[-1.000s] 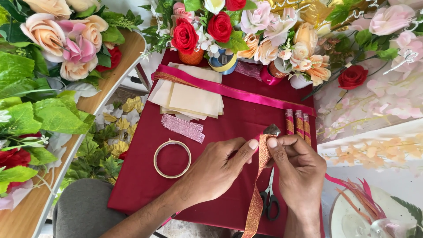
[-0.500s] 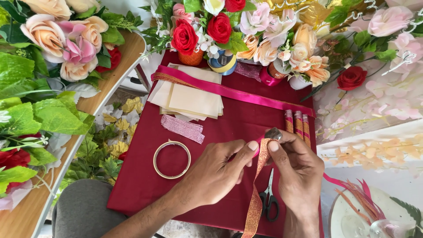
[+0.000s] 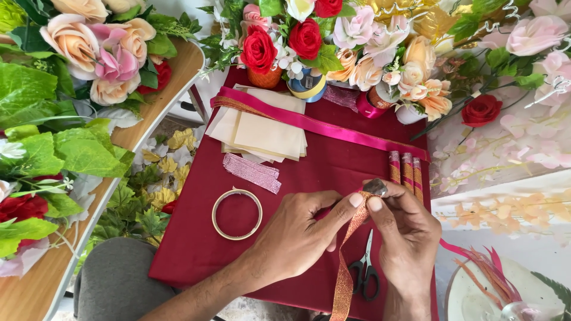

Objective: The person wraps a pink ribbon around a dark stick in a spiral pattern, securing it with tape. They then wrap a gold glitter ribbon around the same stick in a similar spiral pattern.

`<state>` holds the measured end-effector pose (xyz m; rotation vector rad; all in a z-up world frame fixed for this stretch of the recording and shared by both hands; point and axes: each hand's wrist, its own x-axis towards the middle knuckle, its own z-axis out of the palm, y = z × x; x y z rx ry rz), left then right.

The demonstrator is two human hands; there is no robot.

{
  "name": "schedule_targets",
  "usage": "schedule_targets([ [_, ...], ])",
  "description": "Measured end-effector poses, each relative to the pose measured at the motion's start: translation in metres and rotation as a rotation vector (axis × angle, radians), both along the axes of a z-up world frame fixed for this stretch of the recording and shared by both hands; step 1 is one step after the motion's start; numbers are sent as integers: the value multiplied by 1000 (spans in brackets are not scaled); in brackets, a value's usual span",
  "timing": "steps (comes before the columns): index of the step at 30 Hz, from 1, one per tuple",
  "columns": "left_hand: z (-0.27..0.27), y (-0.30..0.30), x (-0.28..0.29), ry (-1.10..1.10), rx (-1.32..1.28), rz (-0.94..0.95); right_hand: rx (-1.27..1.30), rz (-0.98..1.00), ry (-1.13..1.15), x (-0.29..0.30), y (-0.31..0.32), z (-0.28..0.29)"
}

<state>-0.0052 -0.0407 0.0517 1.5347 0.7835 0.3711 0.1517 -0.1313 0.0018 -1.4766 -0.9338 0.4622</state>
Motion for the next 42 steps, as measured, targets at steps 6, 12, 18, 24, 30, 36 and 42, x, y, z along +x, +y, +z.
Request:
schedule_targets([
  [6, -1, 0, 0, -9, 13, 3, 5, -23, 6, -2, 0, -1],
  [12, -5, 0, 0, -28, 17, 2, 5, -30, 17, -2, 0, -3],
  [18, -8, 0, 1, -43, 21, -12, 4, -34, 26, -2, 0, -1],
  [24, -10, -1, 1, -34, 54, -7, 9, -11, -2, 0, 0, -2],
  [30, -14, -2, 3, -4, 68, 2, 20, -7, -7, 0, -1, -4],
  [36, -18, -2, 2, -57, 85, 18, 22, -16, -4, -2, 0, -4],
  [42, -19, -3, 2, -109, 69, 13, 16, -35, -7, -2, -2, -5],
])
